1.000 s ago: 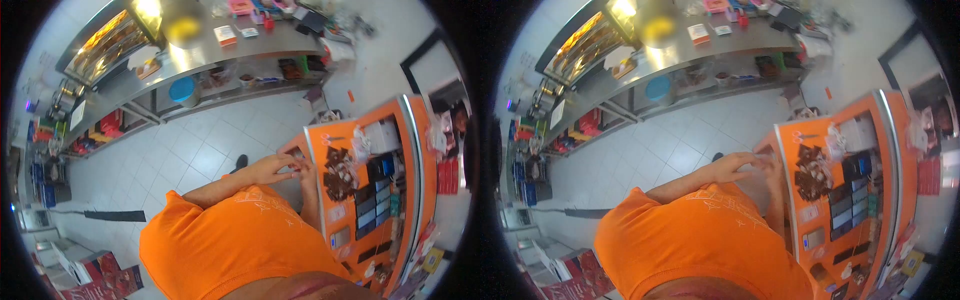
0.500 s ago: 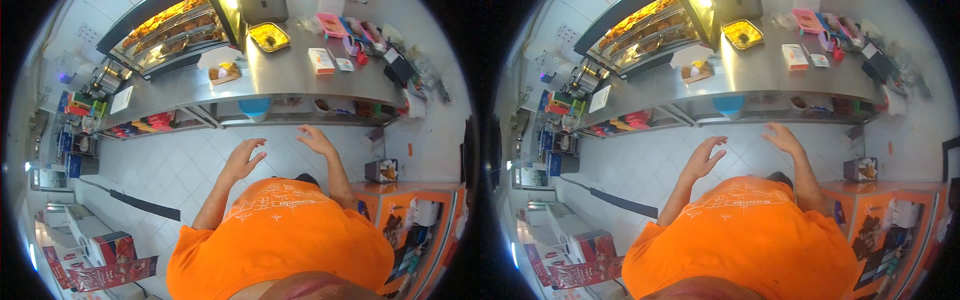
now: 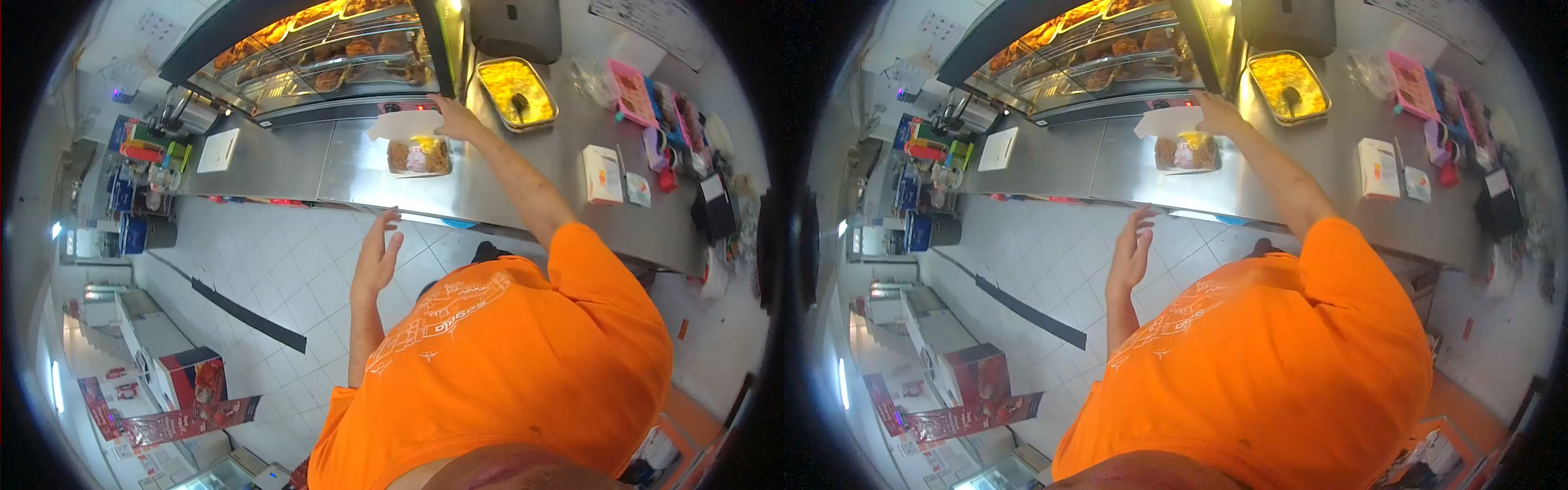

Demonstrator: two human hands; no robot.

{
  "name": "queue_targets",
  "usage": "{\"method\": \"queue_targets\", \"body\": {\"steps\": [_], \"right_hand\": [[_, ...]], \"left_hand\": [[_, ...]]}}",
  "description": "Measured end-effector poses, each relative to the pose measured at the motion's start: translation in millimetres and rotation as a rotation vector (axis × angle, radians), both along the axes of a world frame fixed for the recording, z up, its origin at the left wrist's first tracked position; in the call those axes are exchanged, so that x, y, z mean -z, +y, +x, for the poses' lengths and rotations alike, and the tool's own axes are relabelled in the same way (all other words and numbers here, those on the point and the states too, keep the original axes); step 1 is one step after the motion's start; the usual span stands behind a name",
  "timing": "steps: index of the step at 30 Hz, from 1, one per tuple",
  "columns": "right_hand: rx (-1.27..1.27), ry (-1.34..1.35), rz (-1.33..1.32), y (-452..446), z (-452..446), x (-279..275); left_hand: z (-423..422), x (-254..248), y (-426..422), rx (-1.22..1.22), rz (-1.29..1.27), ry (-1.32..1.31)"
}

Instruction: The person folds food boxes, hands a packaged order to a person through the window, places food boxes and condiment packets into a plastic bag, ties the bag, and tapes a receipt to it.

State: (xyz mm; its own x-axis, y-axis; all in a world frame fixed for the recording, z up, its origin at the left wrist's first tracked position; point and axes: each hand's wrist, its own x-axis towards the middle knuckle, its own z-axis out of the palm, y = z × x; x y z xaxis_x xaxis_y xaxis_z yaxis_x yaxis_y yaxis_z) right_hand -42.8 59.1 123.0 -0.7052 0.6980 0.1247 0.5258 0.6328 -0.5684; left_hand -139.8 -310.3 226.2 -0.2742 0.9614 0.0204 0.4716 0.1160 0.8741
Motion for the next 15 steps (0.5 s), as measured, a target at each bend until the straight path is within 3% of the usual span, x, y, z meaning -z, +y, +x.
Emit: {"method": "queue_targets", "body": {"steps": [2, 5, 8, 11, 14, 15], "right_hand": [[0.027, -0.376, -0.127, 20, -27, -25], [-0.421, -0.63, -0.275, 45, -57, 44], [-0.261, -0.774, -0.065, -38, -42, 64], [-0.14, -0.622, -0.047, -64, -28, 96], [0.087, -0.358, -0.14, -79, -30, 120], [0.184, -0.247, -0.181, -80, -32, 133]], "left_hand": [[-18, -5, 28, -0.062, -0.002, 0.017], [-51, 15, 67, -0.134, 0.026, 0.046], [-93, 71, 119, -0.198, 0.001, 0.228], [-142, 159, 196, -0.182, -0.062, 0.181], [-154, 252, 239, -0.227, -0.259, 0.535], [-159, 300, 242, -0.21, -0.254, 0.531]]}}
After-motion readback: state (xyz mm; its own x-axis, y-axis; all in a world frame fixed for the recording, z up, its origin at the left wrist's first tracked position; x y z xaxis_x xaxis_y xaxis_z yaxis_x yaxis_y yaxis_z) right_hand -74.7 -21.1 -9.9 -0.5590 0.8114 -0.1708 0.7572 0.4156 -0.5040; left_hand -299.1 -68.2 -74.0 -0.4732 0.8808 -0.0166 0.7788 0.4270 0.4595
